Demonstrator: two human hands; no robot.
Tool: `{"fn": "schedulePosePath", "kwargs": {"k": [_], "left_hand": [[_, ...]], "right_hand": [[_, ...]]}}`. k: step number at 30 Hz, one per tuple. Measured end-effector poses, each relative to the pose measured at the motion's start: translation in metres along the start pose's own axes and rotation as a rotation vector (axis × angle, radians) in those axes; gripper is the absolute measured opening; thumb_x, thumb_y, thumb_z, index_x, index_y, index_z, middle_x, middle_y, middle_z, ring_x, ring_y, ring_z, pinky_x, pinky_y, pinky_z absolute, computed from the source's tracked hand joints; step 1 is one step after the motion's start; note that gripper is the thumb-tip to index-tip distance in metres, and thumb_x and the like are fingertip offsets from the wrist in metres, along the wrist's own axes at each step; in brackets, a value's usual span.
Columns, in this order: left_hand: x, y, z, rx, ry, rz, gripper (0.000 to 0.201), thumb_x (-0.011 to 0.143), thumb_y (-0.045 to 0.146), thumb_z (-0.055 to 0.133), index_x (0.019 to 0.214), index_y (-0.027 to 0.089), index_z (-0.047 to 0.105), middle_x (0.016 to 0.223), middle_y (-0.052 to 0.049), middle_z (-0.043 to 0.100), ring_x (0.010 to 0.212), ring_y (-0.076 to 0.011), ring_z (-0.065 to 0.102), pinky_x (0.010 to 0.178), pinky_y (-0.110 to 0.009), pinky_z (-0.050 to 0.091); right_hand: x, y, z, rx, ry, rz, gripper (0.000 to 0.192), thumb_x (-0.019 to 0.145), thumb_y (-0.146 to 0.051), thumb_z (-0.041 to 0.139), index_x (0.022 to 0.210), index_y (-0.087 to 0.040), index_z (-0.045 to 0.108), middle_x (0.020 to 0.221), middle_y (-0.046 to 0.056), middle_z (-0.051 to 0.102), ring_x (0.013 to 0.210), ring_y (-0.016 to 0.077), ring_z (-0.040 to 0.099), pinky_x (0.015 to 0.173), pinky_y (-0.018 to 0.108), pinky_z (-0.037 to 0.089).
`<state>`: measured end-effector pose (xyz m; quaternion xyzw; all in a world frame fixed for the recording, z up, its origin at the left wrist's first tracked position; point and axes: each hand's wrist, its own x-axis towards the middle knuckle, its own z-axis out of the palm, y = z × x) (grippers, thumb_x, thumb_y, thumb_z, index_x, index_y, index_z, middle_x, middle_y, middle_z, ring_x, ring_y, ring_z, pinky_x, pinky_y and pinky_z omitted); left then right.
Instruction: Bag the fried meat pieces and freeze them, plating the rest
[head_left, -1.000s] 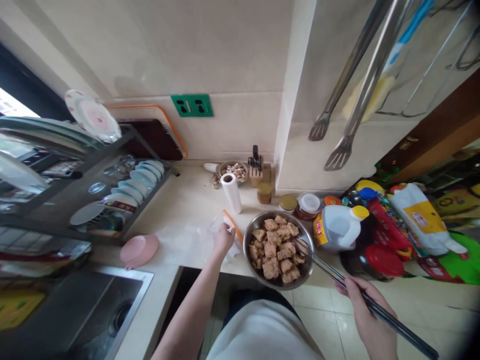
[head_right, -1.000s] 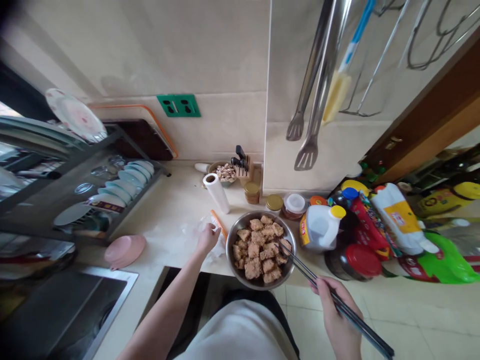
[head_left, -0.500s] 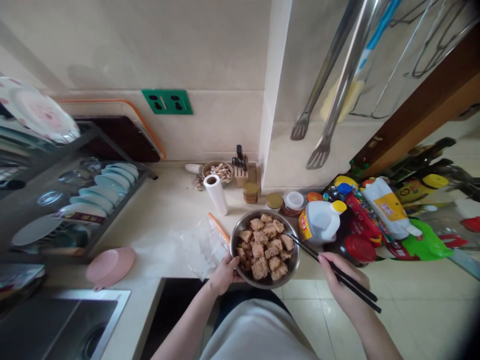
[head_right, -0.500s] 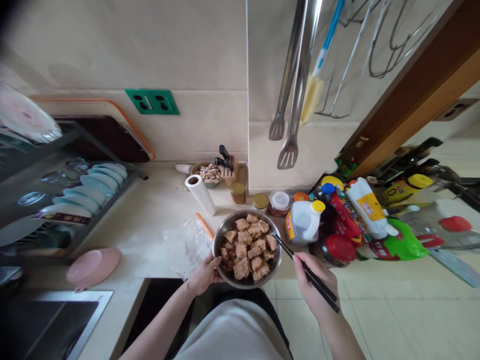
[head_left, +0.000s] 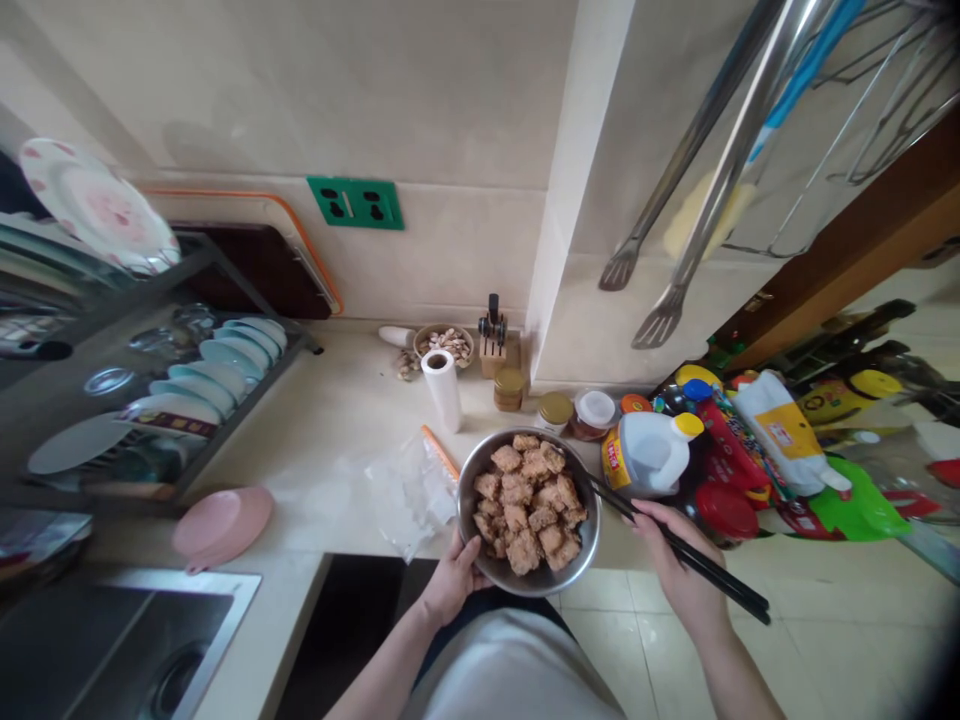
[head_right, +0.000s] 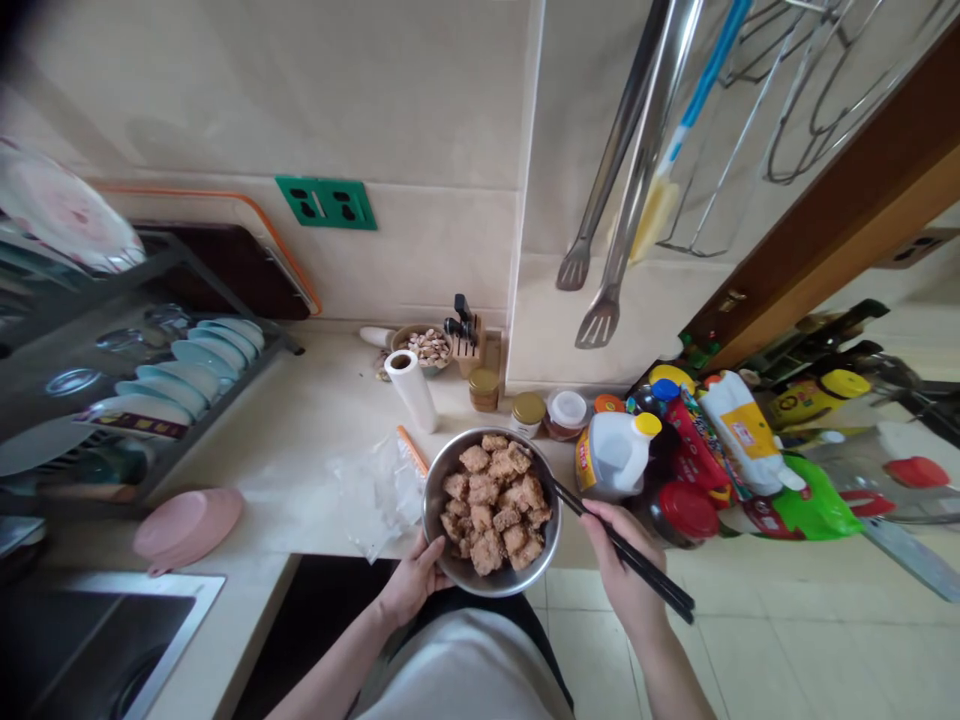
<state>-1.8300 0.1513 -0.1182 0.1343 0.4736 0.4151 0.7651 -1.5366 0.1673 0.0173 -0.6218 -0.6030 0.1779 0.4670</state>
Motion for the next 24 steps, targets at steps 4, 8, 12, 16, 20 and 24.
{"fn": "schedulePosePath", "kwargs": {"k": [4,8,12,16,20,24], "left_hand": [[-0.001,0.001,0.006,-0.005,0.004,0.021,0.075,0.081,0.039,0.069,0.141,0.032,0.025,0.104,-0.006,0.070,0.081,-0.0214,0.072,0.072,-0.038,0.060],[-0.003,0.002,0.014,-0.021,0.039,0.026,0.078,0.080,0.038,0.070,0.142,0.031,0.024,0.104,-0.006,0.069,0.082,-0.0213,0.071,0.071,-0.036,0.059],[-0.003,0.001,0.020,-0.018,0.042,0.042,0.075,0.082,0.038,0.067,0.142,0.032,0.023,0.103,-0.005,0.068,0.077,-0.0196,0.071,0.070,-0.036,0.060],[-0.003,-0.002,0.019,-0.022,0.037,0.048,0.073,0.082,0.039,0.066,0.141,0.031,0.023,0.096,-0.004,0.069,0.072,-0.0177,0.070,0.072,-0.037,0.059],[-0.002,-0.006,0.017,-0.021,0.042,0.050,0.081,0.079,0.042,0.070,0.142,0.031,0.021,0.111,-0.009,0.066,0.083,-0.0223,0.070,0.074,-0.039,0.058],[-0.001,-0.007,0.016,0.021,0.051,0.046,0.084,0.078,0.046,0.069,0.144,0.031,0.019,0.120,-0.011,0.063,0.085,-0.0236,0.070,0.073,-0.038,0.058]], "right_hand": [[-0.006,-0.007,0.014,0.076,-0.023,-0.027,0.016,0.088,-0.034,0.059,0.091,-0.021,0.069,0.083,0.007,0.075,0.072,0.0218,0.073,0.069,0.032,0.061],[-0.014,-0.015,0.018,0.067,-0.027,-0.092,0.015,0.087,-0.034,0.061,0.087,-0.022,0.070,0.084,0.007,0.075,0.075,0.0226,0.073,0.072,0.034,0.062],[-0.015,-0.014,0.014,0.150,0.019,0.082,0.024,0.087,-0.042,0.061,0.088,-0.019,0.069,0.080,0.009,0.075,0.065,0.0224,0.072,0.062,0.031,0.063],[-0.010,-0.002,0.017,0.226,0.146,0.269,0.032,0.083,-0.048,0.064,0.091,-0.017,0.069,0.081,0.010,0.075,0.066,0.0240,0.073,0.061,0.031,0.063],[-0.004,0.010,0.034,0.304,0.106,0.293,0.034,0.082,-0.048,0.064,0.093,-0.017,0.068,0.084,0.010,0.075,0.072,0.0257,0.074,0.067,0.034,0.063],[-0.005,0.017,0.043,0.289,0.030,0.177,0.024,0.087,-0.040,0.061,0.091,-0.018,0.068,0.086,0.010,0.075,0.076,0.0245,0.074,0.071,0.035,0.062]]}}
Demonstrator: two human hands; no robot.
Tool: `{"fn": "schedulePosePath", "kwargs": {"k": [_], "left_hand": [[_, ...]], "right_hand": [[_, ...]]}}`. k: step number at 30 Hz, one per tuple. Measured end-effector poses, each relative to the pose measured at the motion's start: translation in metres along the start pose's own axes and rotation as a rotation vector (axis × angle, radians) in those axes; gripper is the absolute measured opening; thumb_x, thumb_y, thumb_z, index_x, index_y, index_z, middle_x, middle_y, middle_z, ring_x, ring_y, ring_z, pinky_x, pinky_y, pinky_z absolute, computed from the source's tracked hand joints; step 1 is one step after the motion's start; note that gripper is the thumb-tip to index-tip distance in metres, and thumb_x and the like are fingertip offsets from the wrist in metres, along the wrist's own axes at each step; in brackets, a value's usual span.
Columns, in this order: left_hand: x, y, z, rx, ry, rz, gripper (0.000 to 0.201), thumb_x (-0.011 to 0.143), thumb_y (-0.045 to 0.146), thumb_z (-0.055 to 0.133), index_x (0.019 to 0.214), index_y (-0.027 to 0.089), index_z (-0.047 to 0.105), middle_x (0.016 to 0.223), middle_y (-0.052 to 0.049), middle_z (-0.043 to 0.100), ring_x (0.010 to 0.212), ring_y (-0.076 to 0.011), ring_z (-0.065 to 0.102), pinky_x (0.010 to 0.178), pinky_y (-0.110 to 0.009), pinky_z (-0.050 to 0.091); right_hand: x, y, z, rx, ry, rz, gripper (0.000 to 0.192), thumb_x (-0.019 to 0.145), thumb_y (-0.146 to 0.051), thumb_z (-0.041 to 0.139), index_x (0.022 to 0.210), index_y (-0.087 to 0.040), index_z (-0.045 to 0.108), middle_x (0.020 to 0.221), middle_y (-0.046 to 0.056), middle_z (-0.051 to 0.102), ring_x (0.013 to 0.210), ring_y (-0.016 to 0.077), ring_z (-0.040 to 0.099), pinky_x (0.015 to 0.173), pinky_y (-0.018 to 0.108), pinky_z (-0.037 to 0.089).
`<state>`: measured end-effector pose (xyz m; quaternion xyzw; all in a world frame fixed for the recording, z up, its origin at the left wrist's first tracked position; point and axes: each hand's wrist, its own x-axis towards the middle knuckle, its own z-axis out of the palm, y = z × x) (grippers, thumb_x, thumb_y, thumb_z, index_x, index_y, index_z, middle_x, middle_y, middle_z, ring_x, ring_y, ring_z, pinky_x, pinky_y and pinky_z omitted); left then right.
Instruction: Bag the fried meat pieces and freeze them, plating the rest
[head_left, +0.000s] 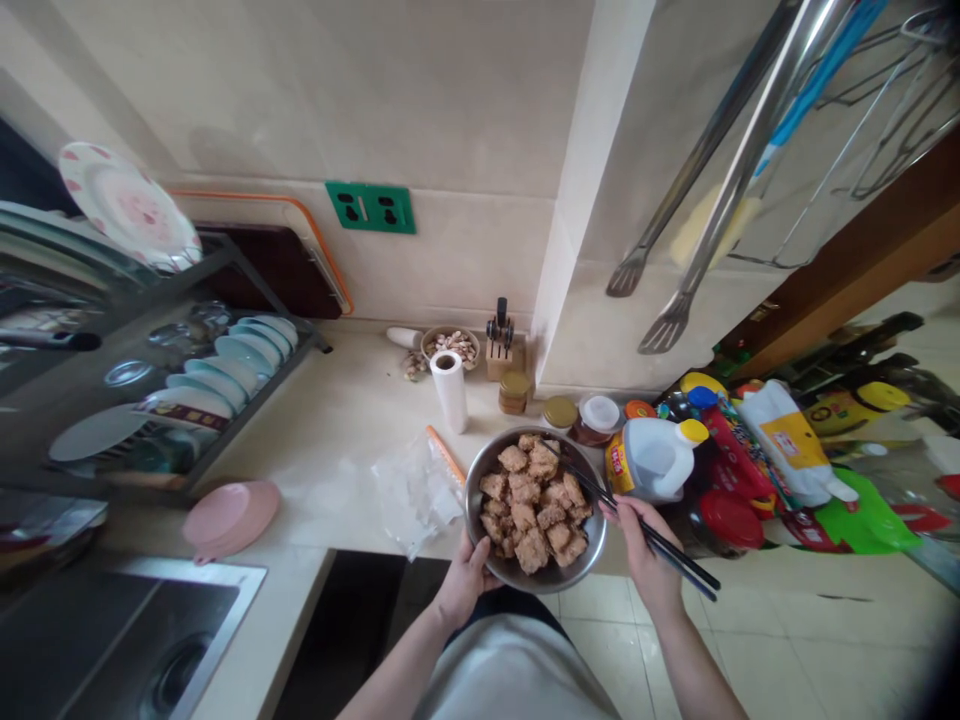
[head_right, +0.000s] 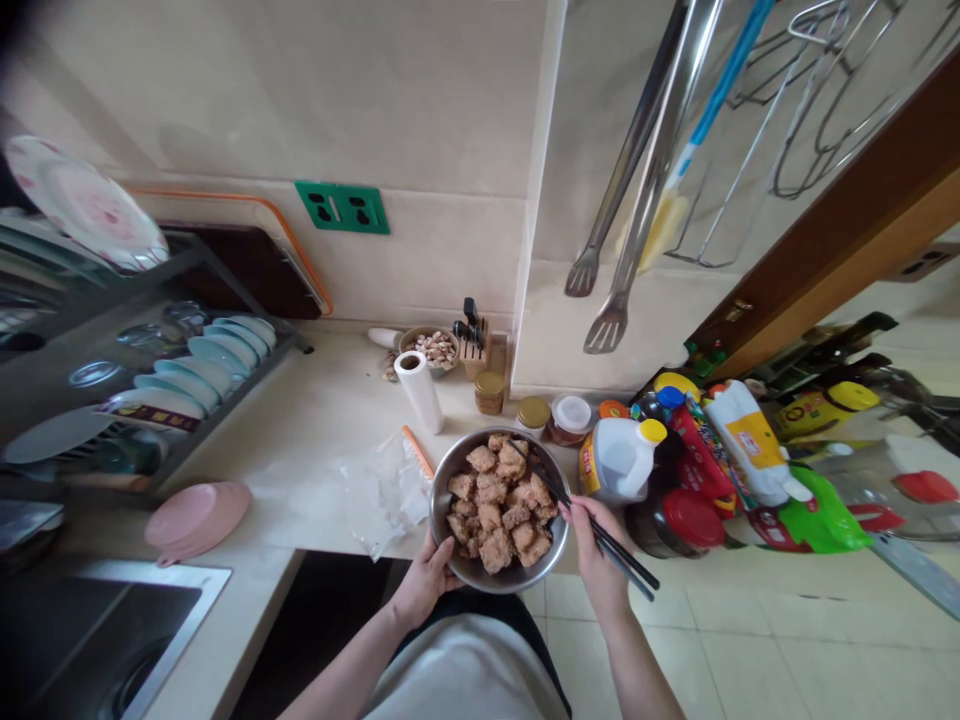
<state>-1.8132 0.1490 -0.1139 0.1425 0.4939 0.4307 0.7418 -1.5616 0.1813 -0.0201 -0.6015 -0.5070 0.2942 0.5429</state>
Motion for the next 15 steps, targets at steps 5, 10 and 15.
{"fn": "schedulePosePath", "kwargs": {"k": [5,10,15], "left_hand": [[0.001,0.000,0.003,0.011,-0.004,0.008,0.082,0.079,0.048,0.067,0.143,0.030,0.019,0.116,-0.010,0.064,0.081,-0.0217,0.069,0.073,-0.038,0.057],[0.001,0.001,0.006,-0.007,-0.009,0.016,0.085,0.076,0.049,0.070,0.142,0.031,0.020,0.119,-0.011,0.063,0.087,-0.0237,0.069,0.077,-0.040,0.057],[0.001,0.005,0.011,-0.028,-0.016,0.043,0.088,0.072,0.051,0.073,0.141,0.027,0.024,0.123,-0.014,0.062,0.093,-0.0273,0.068,0.075,-0.039,0.057]], "right_hand": [[-0.007,-0.006,-0.006,-0.139,-0.140,-0.351,0.011,0.087,-0.024,0.061,0.092,-0.022,0.071,0.090,0.006,0.075,0.082,0.0216,0.072,0.076,0.035,0.060],[-0.010,-0.033,-0.010,-0.198,-0.291,-0.486,0.010,0.086,-0.023,0.063,0.087,-0.024,0.072,0.084,0.004,0.074,0.077,0.0181,0.072,0.071,0.028,0.061],[-0.014,-0.035,-0.025,-0.233,-0.230,-0.387,0.011,0.086,-0.028,0.063,0.083,-0.024,0.072,0.081,0.004,0.073,0.073,0.0180,0.071,0.068,0.026,0.060]]}}
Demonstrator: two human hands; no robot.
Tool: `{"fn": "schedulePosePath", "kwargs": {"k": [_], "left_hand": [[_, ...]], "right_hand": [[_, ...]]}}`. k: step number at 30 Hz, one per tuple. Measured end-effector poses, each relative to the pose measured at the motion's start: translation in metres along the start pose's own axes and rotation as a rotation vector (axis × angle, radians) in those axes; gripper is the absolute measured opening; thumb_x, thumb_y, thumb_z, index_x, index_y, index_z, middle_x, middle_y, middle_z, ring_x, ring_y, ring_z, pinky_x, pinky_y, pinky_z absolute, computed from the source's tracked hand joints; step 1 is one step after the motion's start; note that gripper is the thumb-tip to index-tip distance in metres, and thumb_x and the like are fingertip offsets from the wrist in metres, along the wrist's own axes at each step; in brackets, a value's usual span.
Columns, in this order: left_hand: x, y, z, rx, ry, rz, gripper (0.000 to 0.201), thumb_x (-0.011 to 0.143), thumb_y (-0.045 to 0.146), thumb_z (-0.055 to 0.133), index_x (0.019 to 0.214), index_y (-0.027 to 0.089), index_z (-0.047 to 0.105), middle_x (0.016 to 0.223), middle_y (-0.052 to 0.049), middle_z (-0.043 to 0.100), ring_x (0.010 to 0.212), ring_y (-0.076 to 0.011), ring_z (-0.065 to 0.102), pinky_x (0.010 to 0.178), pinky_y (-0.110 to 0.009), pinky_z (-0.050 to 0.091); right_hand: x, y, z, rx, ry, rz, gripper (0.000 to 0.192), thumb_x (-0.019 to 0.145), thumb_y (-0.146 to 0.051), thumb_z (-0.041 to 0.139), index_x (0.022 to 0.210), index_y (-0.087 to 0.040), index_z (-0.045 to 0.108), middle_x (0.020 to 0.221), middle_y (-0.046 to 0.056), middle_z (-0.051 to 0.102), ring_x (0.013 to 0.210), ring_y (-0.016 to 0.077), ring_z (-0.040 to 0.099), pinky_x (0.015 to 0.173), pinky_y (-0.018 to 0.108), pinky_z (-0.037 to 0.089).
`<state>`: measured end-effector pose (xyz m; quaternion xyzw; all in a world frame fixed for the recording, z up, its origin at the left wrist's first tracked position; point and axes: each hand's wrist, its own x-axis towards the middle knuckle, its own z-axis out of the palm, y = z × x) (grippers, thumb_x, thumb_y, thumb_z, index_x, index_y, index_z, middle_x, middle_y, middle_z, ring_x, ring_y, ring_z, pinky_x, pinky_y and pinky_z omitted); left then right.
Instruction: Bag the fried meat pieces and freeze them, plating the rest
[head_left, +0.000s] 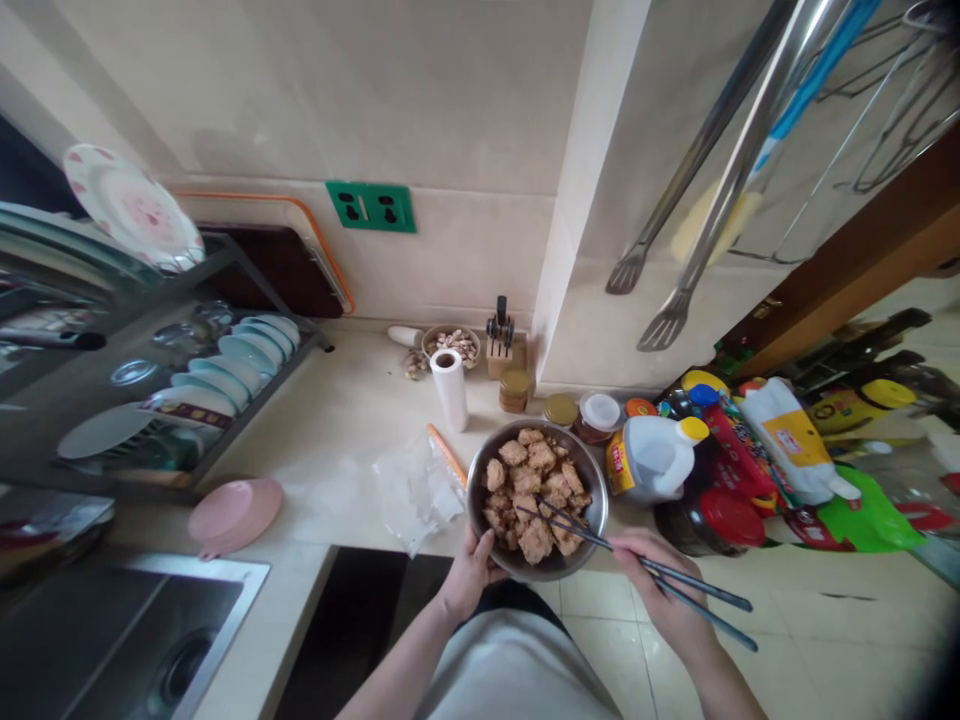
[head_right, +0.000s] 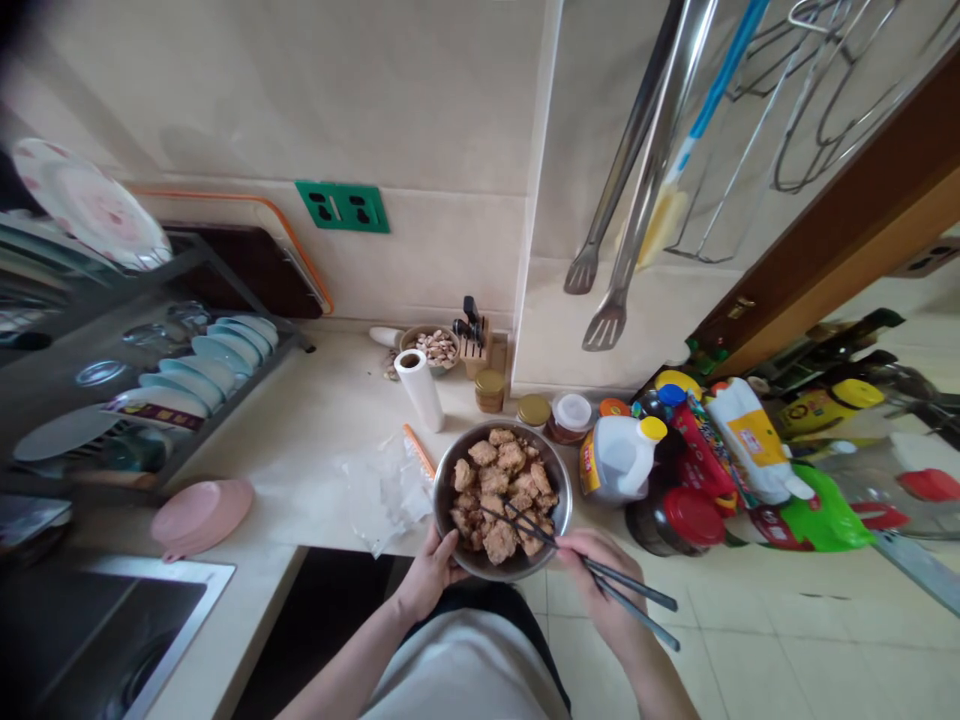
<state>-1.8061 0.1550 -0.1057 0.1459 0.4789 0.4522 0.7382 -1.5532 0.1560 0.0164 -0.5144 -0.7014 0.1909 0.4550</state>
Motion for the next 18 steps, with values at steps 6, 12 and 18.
{"fn": "schedulePosePath", "kwargs": {"k": [6,12,18], "left_hand": [[-0.002,0.005,0.011,0.041,0.002,0.009,0.087,0.074,0.051,0.071,0.141,0.027,0.022,0.113,-0.011,0.066,0.076,-0.0233,0.069,0.067,-0.036,0.056],[-0.003,0.004,0.010,0.019,0.030,0.005,0.090,0.072,0.048,0.074,0.143,0.028,0.022,0.116,-0.012,0.065,0.077,-0.0232,0.069,0.066,-0.036,0.057],[-0.002,0.002,0.012,-0.025,0.044,0.028,0.087,0.074,0.044,0.074,0.143,0.030,0.024,0.120,-0.011,0.063,0.080,-0.0237,0.070,0.068,-0.037,0.058]], "right_hand": [[-0.014,0.023,0.013,0.206,0.190,0.469,0.027,0.085,-0.044,0.062,0.088,-0.018,0.070,0.077,0.008,0.073,0.063,0.0220,0.072,0.058,0.030,0.062],[-0.008,0.024,0.034,0.371,0.221,0.603,0.036,0.081,-0.052,0.064,0.085,-0.017,0.069,0.083,0.011,0.074,0.068,0.0242,0.072,0.064,0.035,0.063],[-0.002,0.028,0.023,0.379,0.281,0.613,0.039,0.080,-0.054,0.065,0.088,-0.016,0.068,0.080,0.010,0.074,0.067,0.0238,0.072,0.063,0.034,0.063]]}}
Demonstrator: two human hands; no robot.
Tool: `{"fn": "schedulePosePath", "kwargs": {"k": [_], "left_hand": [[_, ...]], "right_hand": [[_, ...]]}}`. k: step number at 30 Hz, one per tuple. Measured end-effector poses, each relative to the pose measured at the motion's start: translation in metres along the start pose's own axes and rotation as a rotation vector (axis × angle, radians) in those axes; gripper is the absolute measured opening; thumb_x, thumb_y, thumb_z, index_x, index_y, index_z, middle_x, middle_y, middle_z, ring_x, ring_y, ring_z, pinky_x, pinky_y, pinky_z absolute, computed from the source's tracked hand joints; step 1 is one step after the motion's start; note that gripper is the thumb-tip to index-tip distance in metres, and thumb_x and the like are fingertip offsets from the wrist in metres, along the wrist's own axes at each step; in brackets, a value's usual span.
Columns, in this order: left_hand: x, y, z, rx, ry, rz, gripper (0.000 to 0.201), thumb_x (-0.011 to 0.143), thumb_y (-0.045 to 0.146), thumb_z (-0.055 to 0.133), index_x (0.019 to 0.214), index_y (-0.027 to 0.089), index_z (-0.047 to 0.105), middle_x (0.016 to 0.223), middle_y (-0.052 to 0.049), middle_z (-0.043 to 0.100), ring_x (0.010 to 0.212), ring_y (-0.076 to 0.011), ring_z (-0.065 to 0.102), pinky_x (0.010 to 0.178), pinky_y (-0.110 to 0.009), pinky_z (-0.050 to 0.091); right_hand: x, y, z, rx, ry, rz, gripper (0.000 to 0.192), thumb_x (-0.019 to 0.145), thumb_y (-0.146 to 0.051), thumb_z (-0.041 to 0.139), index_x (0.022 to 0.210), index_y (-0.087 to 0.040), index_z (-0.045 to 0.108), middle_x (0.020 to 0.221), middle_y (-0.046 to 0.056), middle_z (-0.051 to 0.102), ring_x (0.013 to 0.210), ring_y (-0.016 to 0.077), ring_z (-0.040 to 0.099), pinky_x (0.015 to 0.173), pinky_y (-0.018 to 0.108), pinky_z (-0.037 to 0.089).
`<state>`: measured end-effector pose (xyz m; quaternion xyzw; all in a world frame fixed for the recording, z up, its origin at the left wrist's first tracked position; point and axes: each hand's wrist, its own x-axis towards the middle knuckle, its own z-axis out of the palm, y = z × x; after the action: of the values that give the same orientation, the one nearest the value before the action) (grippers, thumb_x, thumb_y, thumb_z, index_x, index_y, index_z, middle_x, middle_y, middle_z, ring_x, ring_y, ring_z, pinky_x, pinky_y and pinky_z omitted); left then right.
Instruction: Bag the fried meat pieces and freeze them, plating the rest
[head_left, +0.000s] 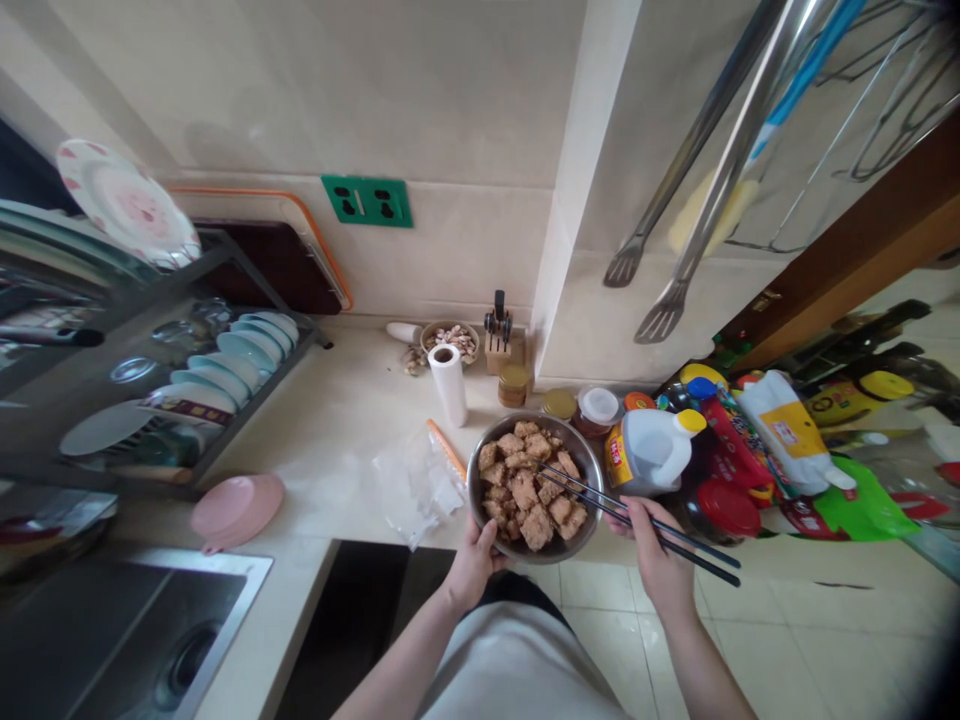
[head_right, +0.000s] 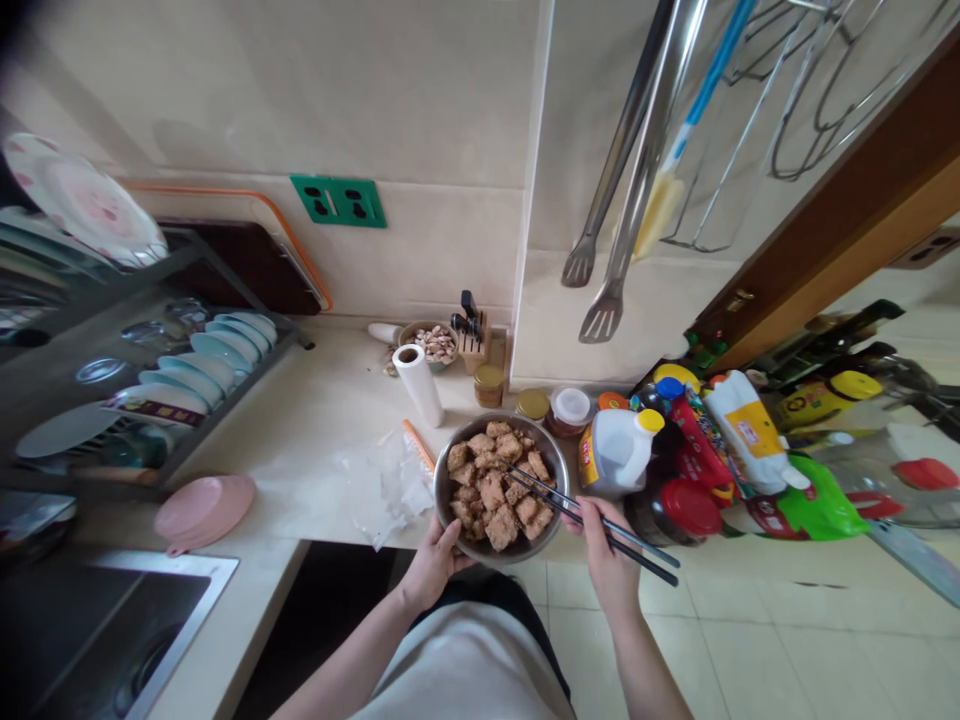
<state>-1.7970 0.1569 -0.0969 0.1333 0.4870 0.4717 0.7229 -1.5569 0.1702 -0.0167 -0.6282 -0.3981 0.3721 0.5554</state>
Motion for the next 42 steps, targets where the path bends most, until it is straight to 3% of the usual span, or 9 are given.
{"fn": "schedulePosePath", "kwargs": {"k": [7,13,17,20,27,33,37,42], "left_hand": [[0.002,0.000,0.008,-0.025,0.028,0.026,0.084,0.073,0.042,0.075,0.141,0.032,0.027,0.125,-0.012,0.059,0.082,-0.0229,0.069,0.067,-0.035,0.058],[-0.003,0.000,0.012,-0.012,0.026,0.073,0.081,0.074,0.043,0.073,0.140,0.032,0.027,0.119,-0.009,0.062,0.072,-0.0179,0.067,0.066,-0.035,0.058],[-0.005,0.001,0.014,-0.023,0.032,0.062,0.081,0.072,0.043,0.075,0.138,0.031,0.029,0.117,-0.009,0.063,0.076,-0.0198,0.068,0.066,-0.035,0.058],[-0.004,0.002,0.015,-0.015,0.046,0.055,0.081,0.070,0.045,0.076,0.136,0.030,0.031,0.115,-0.009,0.063,0.076,-0.0202,0.067,0.065,-0.035,0.058],[-0.003,0.001,0.014,-0.023,0.050,0.047,0.078,0.073,0.042,0.074,0.137,0.031,0.030,0.117,-0.008,0.063,0.071,-0.0173,0.067,0.063,-0.032,0.057],[-0.003,0.000,0.013,-0.029,0.045,0.041,0.076,0.076,0.040,0.072,0.138,0.031,0.029,0.119,-0.009,0.063,0.077,-0.0196,0.069,0.065,-0.033,0.058],[-0.004,0.000,0.012,-0.033,0.031,0.043,0.079,0.074,0.042,0.073,0.138,0.031,0.028,0.117,-0.009,0.063,0.077,-0.0198,0.069,0.067,-0.035,0.058],[-0.005,0.001,0.012,-0.031,0.018,0.048,0.078,0.075,0.043,0.073,0.137,0.032,0.028,0.120,-0.009,0.062,0.079,-0.0199,0.069,0.067,-0.034,0.058]], "right_hand": [[-0.010,-0.006,-0.036,-0.133,0.112,-0.042,0.040,0.080,-0.055,0.063,0.087,-0.016,0.068,0.077,0.008,0.073,0.065,0.0215,0.071,0.061,0.028,0.062],[-0.020,-0.022,-0.062,-0.248,0.044,-0.110,0.032,0.078,-0.051,0.067,0.080,-0.019,0.070,0.075,0.006,0.073,0.061,0.0212,0.071,0.060,0.026,0.062],[-0.019,-0.032,-0.052,-0.249,-0.127,-0.098,0.034,0.076,-0.053,0.068,0.076,-0.020,0.072,0.073,0.006,0.072,0.060,0.0212,0.071,0.058,0.027,0.062],[-0.013,-0.027,-0.039,-0.202,-0.183,-0.049,0.039,0.073,-0.058,0.068,0.076,-0.019,0.072,0.074,0.007,0.072,0.059,0.0211,0.070,0.056,0.029,0.062],[-0.006,-0.011,-0.039,-0.153,-0.131,0.003,0.042,0.070,-0.060,0.070,0.079,-0.019,0.072,0.069,0.007,0.073,0.057,0.0231,0.070,0.057,0.033,0.062],[-0.015,0.000,-0.044,-0.152,-0.212,-0.013,0.038,0.074,-0.057,0.068,0.077,-0.019,0.073,0.072,0.008,0.074,0.062,0.0259,0.072,0.060,0.036,0.062],[-0.022,0.003,-0.048,-0.131,-0.176,-0.041,0.035,0.078,-0.055,0.066,0.077,-0.020,0.072,0.071,0.007,0.073,0.060,0.0244,0.071,0.059,0.034,0.062],[-0.029,0.002,-0.036,-0.114,-0.196,-0.030,0.034,0.077,-0.054,0.067,0.078,-0.020,0.072,0.071,0.007,0.073,0.062,0.0249,0.071,0.059,0.034,0.062]]}}
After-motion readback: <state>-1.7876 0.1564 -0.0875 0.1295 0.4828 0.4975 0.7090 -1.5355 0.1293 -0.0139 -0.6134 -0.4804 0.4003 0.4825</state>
